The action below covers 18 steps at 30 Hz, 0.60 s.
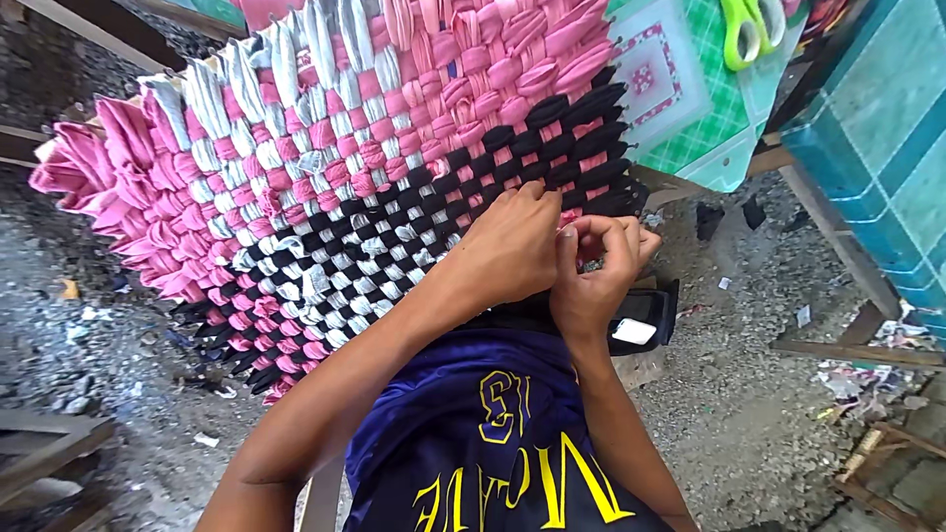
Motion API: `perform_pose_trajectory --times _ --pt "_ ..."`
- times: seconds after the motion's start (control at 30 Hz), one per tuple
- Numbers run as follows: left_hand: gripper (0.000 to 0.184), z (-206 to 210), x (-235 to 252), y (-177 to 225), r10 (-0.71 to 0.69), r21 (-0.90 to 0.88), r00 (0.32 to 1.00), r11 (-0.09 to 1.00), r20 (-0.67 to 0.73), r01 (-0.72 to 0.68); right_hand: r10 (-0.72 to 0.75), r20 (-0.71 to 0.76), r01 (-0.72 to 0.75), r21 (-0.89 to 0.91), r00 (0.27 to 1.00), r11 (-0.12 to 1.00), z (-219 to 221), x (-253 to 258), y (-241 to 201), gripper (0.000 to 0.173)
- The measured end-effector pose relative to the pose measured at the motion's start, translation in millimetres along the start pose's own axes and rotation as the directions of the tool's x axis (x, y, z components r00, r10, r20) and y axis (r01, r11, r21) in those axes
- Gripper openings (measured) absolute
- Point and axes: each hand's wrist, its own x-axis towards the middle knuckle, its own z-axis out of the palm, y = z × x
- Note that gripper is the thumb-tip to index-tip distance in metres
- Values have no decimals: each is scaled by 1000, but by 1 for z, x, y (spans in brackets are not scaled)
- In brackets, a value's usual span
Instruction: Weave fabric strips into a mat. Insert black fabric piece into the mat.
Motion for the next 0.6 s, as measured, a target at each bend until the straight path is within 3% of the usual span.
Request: perform_pose_trajectory --times 0.3,0.47,0.6 --pt "19 -3 -3 -7 3 -114 1000 993 3 -3 0 26 -1 26 1000 1000 -4 -1 1 14" --pt "20 -8 -5 -4 -121 -163 992 979 38 125 -15 13 15 0 1000 1000 -2 -2 -1 14" --pt "19 -7 -6 -6 -87 -169 995 981 38 92 -21 1 21 -13 1000 1000 -1 -2 -2 14"
